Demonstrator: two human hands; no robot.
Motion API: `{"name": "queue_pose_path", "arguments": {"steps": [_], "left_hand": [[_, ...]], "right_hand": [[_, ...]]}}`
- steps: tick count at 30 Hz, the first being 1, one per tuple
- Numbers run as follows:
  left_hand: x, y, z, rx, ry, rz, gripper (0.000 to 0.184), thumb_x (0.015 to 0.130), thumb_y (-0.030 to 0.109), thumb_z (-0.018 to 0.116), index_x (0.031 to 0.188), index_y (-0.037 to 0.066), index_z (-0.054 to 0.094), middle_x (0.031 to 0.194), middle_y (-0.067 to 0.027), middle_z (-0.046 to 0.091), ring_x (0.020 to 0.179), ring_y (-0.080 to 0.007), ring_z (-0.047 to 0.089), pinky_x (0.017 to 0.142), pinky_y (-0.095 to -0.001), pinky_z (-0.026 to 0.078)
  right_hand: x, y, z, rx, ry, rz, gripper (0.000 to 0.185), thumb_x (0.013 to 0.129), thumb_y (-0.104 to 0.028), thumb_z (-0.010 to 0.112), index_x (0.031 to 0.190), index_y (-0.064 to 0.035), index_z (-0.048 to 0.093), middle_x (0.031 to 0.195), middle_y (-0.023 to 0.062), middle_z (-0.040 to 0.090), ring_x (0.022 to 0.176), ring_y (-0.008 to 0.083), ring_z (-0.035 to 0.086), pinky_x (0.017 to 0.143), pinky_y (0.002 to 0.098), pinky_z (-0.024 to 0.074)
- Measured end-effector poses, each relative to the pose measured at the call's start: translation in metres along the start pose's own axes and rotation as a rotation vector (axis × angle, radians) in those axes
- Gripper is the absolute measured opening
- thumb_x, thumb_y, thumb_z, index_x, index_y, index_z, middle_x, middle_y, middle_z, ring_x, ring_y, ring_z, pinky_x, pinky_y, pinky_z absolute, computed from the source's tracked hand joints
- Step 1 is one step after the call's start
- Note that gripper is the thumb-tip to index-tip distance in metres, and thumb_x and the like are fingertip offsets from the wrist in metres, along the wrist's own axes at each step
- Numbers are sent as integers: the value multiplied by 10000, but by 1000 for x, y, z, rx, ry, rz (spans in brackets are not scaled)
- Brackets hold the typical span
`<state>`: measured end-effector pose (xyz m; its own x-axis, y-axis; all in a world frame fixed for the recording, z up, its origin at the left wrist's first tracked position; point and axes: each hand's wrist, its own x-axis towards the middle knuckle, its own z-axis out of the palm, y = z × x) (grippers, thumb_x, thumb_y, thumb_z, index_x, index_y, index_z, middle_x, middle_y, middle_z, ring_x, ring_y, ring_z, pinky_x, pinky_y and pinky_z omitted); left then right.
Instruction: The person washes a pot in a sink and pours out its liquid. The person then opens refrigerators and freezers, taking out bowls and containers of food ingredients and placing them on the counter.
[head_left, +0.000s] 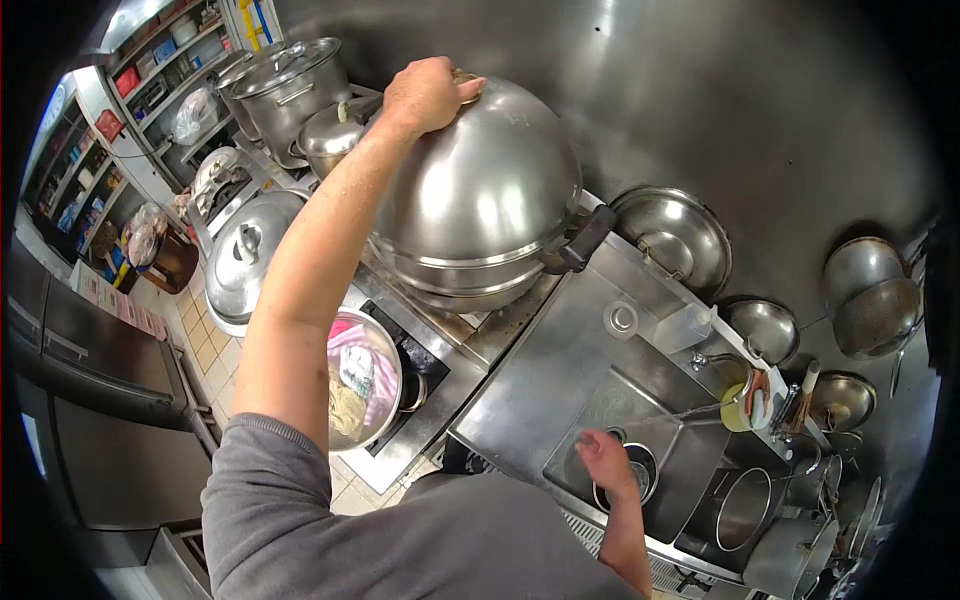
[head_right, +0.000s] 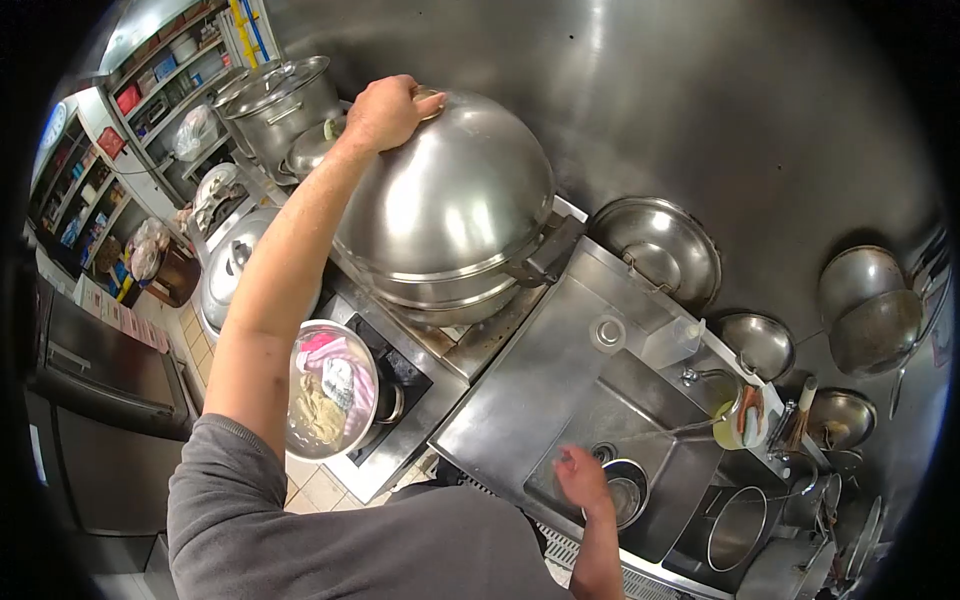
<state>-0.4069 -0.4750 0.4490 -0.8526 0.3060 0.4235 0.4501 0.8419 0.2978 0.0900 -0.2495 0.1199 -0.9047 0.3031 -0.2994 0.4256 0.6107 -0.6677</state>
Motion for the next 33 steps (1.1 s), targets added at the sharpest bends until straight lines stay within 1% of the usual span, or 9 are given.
{"name": "queue_pose_path", "arguments": {"steps": [8,10,14,18,20,21,23,29,33], "left_hand": [[7,-40,-1,-15,51,175,561,928,549,612,1120,35,730,1027,-163,732,985,-337,703,884,-426,550],[12,-85,-15,-472,266,252,550,967,520,562,1158,28,718,1043,-164,734,968,-302,713,886,-399,540],[14,-214,25,-688,-13,-388,725,992,599,497,1298,-46,619,1343,-210,624,1276,-301,570,1063,-415,434],[-2,-228,60,-932,-158,-528,738,984,621,503,1393,10,560,1365,-183,605,1255,-315,557,1060,-438,415],[18,-239,74,-989,-215,-481,723,966,636,524,1407,64,542,1448,-163,530,1385,-302,435,1076,-499,375],[29,-248,81,-1003,-202,-474,723,966,636,524,1407,64,542,1448,-163,530,1385,-302,435,1076,-499,375],[49,-257,92,-936,-33,-466,681,967,566,574,1429,69,514,1460,-154,514,1375,-295,433,1033,-482,392],[46,-238,90,-1091,-88,-529,644,923,417,691,1421,56,500,1457,-140,511,1305,-262,471,959,-422,432],[44,-255,84,-1089,-219,-564,641,845,248,803,1386,43,528,1239,-93,634,1062,-228,605,845,-418,485]], "right_hand": [[109,-168,-90,699,252,-245,532,984,-207,634,1458,-63,440,1336,147,570,1138,183,582,865,334,534],[117,-199,-102,700,346,-348,564,1010,-263,609,1490,-65,390,1375,161,535,1143,201,579,854,332,539],[125,-225,-109,823,285,-303,573,1027,-329,581,1495,-64,385,1371,175,535,1130,218,590,835,357,546],[162,-240,-104,1047,166,-231,514,1035,-360,558,1442,-70,438,1242,108,598,1015,194,617,747,372,552],[176,-248,-100,1048,243,-217,359,1023,-365,582,1267,-101,584,1004,16,648,873,156,628,688,344,546],[172,-262,-95,1069,278,-192,237,1024,-327,582,1138,-123,622,950,9,676,839,152,633,670,349,539],[176,-263,-91,1073,249,-179,225,1023,-314,582,1140,-126,622,987,21,684,839,157,637,665,356,537],[182,-257,-89,1177,121,-109,255,1036,-302,554,1195,-104,576,1046,52,686,936,186,652,722,349,530],[204,-236,-101,1293,77,-149,327,1053,-372,509,1189,-85,583,1112,50,676,1008,211,661,761,347,518]]}}
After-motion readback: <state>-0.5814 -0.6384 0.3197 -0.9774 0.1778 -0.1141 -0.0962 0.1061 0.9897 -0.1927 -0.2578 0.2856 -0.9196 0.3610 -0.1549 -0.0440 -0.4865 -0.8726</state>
